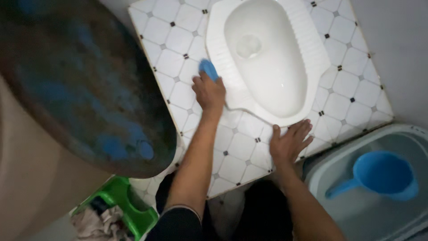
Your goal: The person scrubs a white squat toilet and the surrounding tiled floor using a blue sponge. They wipe the interior bowl, the rim, and the floor tiles around the fixture.
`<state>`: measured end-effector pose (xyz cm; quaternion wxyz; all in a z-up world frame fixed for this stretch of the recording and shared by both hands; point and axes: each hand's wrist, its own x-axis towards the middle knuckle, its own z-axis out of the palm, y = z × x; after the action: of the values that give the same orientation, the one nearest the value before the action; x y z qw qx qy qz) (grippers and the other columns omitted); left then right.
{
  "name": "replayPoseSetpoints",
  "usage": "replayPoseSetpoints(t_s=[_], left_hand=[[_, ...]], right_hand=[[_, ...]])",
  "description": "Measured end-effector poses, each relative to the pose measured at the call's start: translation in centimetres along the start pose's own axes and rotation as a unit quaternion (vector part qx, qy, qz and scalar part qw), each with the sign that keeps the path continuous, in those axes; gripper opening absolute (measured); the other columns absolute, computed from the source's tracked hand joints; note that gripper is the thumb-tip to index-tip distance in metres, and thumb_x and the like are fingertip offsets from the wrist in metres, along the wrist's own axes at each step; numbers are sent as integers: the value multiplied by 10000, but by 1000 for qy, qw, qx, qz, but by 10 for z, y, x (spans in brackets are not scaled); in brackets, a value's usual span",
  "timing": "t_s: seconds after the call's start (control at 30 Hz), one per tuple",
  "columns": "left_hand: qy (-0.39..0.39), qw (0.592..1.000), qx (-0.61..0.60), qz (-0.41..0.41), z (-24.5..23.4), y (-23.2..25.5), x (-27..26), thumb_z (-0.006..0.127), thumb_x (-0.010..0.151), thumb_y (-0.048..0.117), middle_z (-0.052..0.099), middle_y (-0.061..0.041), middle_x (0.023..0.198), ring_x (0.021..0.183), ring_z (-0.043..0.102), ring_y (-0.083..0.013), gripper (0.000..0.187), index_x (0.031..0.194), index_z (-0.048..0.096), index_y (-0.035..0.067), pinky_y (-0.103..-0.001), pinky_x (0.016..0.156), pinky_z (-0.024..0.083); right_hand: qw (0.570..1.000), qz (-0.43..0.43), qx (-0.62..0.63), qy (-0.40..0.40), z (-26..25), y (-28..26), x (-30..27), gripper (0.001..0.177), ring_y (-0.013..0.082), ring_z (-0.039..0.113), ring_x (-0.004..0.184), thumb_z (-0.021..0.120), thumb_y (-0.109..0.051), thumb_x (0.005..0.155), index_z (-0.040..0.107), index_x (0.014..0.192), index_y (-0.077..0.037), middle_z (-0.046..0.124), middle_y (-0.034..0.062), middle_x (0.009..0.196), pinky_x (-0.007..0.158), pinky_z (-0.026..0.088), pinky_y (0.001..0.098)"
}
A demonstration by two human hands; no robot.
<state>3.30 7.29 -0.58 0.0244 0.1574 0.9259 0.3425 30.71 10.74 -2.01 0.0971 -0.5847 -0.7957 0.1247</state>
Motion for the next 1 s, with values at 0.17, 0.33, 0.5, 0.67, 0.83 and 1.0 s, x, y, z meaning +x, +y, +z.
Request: replayPoseSetpoints(t_s=[0.17,0.33,0.5,0.67,0.83,1.0], left_hand=[[-48,998,3,-42,3,11,81,781,845,330,481,-246,1318,1191,523,-447,667,1338,503,-24,-506,905,541],[-91,995,-8,-33,-8,16,90,781,841,319,487,-228,1330,1218,521,-429,739,1401,457,-36,-509,938,538],[-80,997,6,-9,-22,7,50,805,780,330,439,-260,1397,1192,519,-455,827,1445,434,6,-533,907,532],[-102,994,22,20,-34,-8,-39,798,801,352,439,-270,1412,1181,513,-461,854,1475,406,5,-542,908,528],[-170,984,38,26,-50,-21,-111,741,834,335,496,-203,1315,1163,534,-398,836,1516,394,-2,-506,879,560],[-170,981,70,68,-45,-35,-86,743,825,280,512,-189,1313,1153,533,-404,789,1496,418,21,-540,839,547]], right_hand=[[1000,11,-10,-4,2,1,1,960,407,53,1583,541,-516,982,179,1578,143,114,295,1695,1244,-16,580],[1000,14,-13,-2,1,-1,2,965,410,48,1580,554,-504,978,168,1580,144,111,291,1692,1240,-21,581],[1000,10,-12,-7,-2,-3,1,965,408,57,1582,548,-509,986,159,1578,146,111,295,1697,1242,-10,585],[1000,-7,7,14,-3,-1,-3,965,420,57,1590,523,-521,1003,159,1590,152,114,307,1701,1250,-11,588],[1000,-3,16,10,-3,-1,-3,964,416,54,1592,522,-538,1003,157,1587,137,110,304,1699,1250,-29,587],[1000,-7,14,9,-2,0,-2,977,422,50,1589,534,-517,1001,135,1595,148,101,312,1698,1250,-31,586]])
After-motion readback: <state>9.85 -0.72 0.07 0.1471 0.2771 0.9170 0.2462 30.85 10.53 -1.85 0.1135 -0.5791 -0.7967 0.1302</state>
